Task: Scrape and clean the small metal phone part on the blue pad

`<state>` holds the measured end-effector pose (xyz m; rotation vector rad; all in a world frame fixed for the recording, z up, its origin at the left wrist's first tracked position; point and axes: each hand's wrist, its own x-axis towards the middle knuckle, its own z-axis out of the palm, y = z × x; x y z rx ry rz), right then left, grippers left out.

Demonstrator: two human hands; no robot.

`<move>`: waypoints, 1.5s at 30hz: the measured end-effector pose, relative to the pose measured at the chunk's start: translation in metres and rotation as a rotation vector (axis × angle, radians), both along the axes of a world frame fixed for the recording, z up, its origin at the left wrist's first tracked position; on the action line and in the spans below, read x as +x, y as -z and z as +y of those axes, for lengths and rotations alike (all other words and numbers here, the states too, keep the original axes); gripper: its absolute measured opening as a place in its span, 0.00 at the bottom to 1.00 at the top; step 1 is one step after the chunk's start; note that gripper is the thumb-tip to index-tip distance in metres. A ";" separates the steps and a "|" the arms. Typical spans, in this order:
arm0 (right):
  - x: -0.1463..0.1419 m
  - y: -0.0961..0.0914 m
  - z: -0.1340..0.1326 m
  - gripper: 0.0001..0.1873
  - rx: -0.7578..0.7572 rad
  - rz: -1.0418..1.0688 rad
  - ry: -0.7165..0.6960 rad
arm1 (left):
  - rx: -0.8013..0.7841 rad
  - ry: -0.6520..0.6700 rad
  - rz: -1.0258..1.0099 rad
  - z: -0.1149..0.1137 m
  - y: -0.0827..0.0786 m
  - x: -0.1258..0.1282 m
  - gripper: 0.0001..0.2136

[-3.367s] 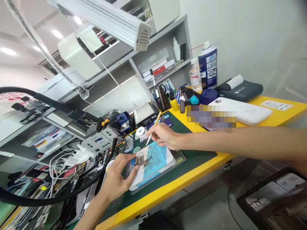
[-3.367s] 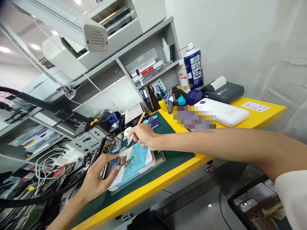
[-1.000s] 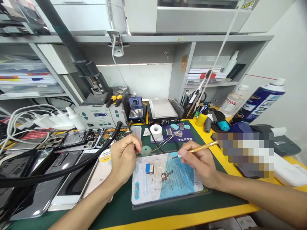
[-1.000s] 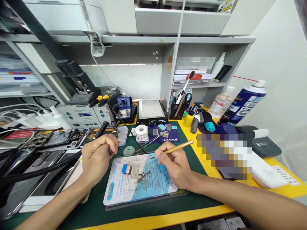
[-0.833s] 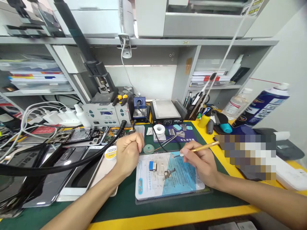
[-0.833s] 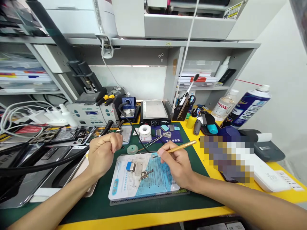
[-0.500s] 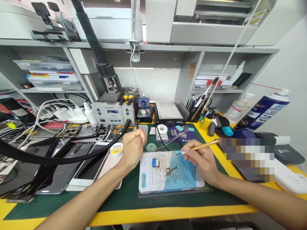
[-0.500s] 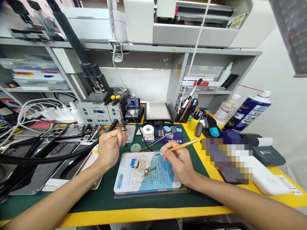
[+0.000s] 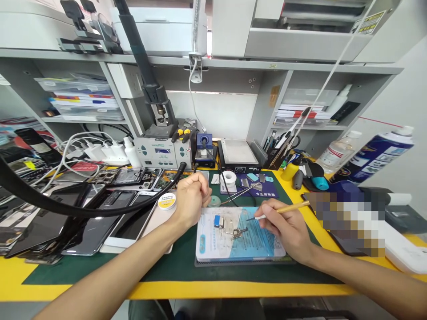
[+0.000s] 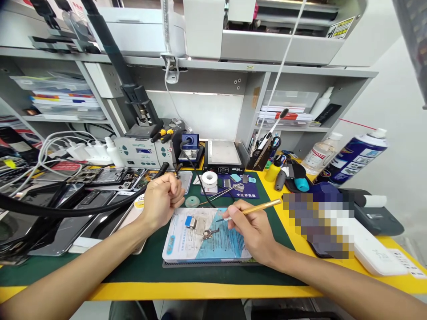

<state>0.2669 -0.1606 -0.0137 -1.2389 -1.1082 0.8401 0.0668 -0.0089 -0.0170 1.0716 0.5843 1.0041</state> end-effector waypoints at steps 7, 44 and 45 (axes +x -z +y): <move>-0.002 -0.003 0.000 0.28 -0.031 -0.020 0.017 | 0.027 0.041 0.003 -0.006 -0.002 0.003 0.14; -0.007 -0.016 -0.004 0.27 -0.137 -0.252 -0.174 | 0.251 0.517 -0.150 -0.026 0.014 -0.002 0.14; -0.007 -0.015 -0.004 0.26 -0.140 -0.254 -0.177 | 0.256 0.513 -0.137 -0.026 0.014 -0.002 0.14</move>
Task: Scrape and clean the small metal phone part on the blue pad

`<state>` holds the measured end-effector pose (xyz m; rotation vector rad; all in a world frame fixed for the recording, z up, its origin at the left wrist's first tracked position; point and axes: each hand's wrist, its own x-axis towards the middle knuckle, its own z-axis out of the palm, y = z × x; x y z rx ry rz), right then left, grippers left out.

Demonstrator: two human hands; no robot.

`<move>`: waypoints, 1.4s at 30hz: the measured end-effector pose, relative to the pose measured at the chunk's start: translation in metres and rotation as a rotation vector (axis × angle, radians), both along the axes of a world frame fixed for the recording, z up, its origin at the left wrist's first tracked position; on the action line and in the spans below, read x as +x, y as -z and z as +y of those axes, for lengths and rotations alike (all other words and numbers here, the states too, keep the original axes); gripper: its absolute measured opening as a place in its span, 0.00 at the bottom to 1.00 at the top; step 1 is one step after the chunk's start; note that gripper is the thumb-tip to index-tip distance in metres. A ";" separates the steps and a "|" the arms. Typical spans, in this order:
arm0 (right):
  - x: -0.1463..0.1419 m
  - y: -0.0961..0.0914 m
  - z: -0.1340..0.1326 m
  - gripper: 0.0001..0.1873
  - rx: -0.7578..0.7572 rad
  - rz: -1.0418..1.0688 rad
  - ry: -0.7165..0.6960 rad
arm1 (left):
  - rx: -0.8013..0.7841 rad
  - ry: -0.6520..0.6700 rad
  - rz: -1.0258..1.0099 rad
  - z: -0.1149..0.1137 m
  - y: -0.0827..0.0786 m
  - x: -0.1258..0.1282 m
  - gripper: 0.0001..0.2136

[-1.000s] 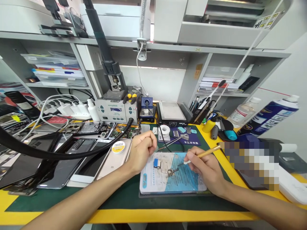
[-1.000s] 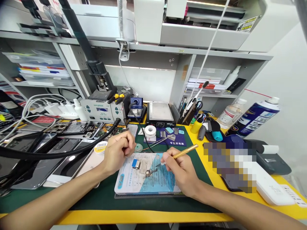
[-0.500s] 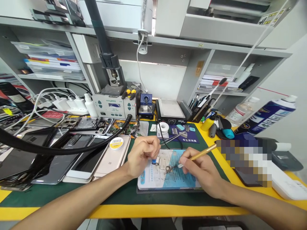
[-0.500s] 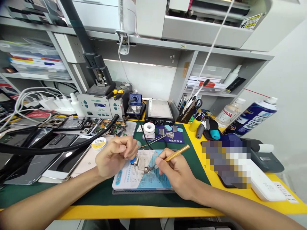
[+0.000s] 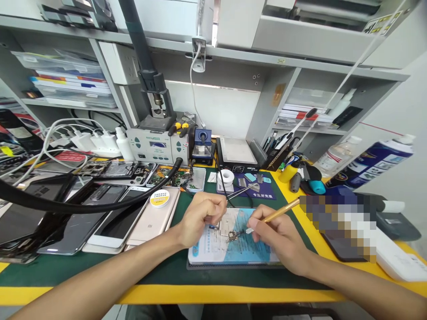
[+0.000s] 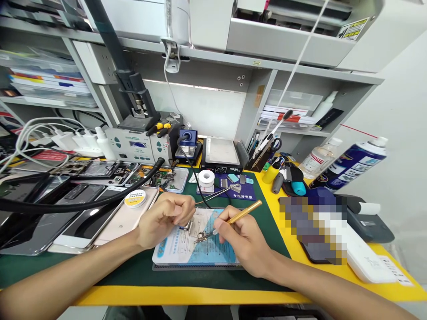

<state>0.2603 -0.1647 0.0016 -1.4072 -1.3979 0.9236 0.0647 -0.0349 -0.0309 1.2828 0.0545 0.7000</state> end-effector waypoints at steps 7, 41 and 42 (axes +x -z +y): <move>0.001 0.001 -0.001 0.26 0.003 -0.042 -0.022 | 0.067 -0.056 0.090 -0.004 -0.005 -0.002 0.15; 0.002 -0.007 0.005 0.23 -0.178 0.114 -0.041 | 0.172 -0.113 0.193 -0.008 -0.021 0.001 0.17; 0.002 -0.007 0.005 0.22 -0.179 0.113 -0.038 | 0.173 -0.113 0.192 -0.008 -0.021 0.002 0.17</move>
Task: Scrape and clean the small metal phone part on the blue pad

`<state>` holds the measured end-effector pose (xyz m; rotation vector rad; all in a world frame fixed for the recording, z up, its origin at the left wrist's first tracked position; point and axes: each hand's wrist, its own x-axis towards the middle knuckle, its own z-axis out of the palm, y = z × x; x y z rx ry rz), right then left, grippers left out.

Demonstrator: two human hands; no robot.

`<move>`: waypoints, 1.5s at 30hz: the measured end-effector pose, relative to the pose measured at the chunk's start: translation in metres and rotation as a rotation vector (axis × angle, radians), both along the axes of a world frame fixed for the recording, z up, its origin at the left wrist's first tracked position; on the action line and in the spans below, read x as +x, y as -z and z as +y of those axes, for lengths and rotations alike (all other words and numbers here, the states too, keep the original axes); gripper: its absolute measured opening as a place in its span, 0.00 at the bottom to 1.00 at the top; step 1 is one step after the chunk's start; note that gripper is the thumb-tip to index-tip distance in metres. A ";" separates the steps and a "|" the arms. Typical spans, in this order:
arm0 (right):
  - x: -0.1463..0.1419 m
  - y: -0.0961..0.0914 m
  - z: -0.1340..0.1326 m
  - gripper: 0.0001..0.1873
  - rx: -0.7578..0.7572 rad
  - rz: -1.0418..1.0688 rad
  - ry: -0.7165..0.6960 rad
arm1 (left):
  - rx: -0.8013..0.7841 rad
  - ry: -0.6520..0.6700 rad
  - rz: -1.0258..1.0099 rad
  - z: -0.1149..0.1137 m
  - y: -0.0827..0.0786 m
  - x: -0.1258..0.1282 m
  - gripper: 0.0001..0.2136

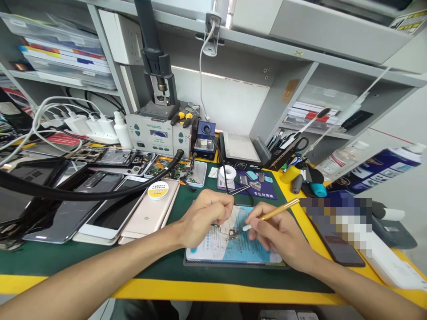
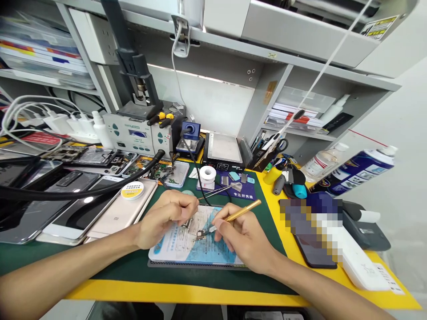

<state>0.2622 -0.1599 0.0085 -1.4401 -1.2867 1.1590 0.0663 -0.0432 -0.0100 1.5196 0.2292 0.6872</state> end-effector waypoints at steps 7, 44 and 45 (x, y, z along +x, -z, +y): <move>0.000 0.000 0.000 0.19 0.009 -0.016 -0.001 | 0.001 -0.004 0.006 -0.001 0.000 0.001 0.18; 0.000 0.001 -0.002 0.12 0.065 -0.063 0.075 | -0.096 0.058 0.127 -0.003 -0.024 -0.001 0.11; 0.000 0.000 -0.002 0.11 0.076 -0.072 0.073 | -0.103 0.058 0.137 -0.003 -0.025 -0.001 0.11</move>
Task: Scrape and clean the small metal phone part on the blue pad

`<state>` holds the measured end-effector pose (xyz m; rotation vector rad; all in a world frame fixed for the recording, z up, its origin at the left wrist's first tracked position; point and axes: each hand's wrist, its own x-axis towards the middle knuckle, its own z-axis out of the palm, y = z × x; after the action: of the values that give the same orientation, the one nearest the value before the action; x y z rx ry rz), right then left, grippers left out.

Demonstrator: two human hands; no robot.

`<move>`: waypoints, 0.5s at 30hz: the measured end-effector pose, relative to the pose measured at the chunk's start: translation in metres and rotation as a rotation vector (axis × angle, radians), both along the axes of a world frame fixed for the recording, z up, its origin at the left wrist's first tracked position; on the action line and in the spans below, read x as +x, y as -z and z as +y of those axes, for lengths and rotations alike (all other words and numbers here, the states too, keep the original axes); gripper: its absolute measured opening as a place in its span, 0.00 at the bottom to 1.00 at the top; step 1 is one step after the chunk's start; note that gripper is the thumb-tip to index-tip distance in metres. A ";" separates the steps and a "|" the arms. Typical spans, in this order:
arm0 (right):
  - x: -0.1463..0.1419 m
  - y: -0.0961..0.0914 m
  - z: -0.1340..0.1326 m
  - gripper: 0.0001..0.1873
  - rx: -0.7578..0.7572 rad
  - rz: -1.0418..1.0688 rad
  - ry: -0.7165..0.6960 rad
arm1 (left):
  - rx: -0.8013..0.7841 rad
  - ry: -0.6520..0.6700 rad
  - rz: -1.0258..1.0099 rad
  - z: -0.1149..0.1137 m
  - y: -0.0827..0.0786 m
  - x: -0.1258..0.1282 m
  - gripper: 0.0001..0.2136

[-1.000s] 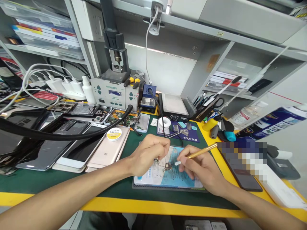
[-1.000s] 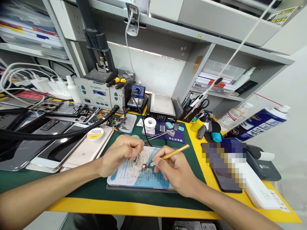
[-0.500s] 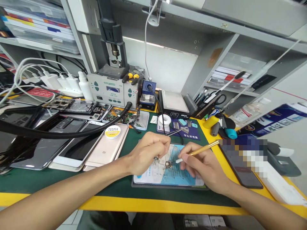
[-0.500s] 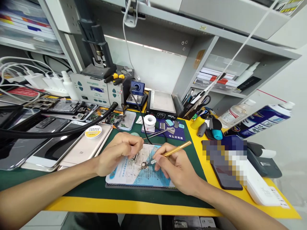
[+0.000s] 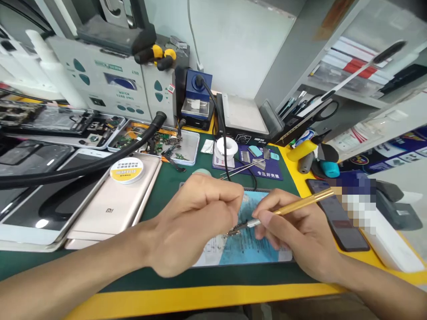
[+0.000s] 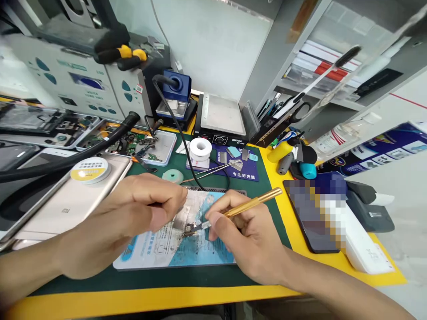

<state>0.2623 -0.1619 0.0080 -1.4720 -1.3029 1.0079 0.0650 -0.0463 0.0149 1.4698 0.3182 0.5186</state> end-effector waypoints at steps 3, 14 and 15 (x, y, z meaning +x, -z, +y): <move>0.000 0.000 -0.001 0.09 0.011 -0.027 -0.002 | -0.005 -0.006 0.043 0.000 -0.002 0.000 0.11; -0.001 -0.001 -0.004 0.10 -0.001 -0.075 0.005 | 0.007 0.007 0.079 0.001 -0.008 0.001 0.11; -0.001 -0.001 -0.004 0.10 0.007 -0.080 0.002 | 0.010 0.008 0.077 0.001 -0.008 0.001 0.11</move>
<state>0.2613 -0.1655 0.0088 -1.5220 -1.3598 0.9508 0.0661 -0.0455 0.0234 1.5028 0.3709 0.4581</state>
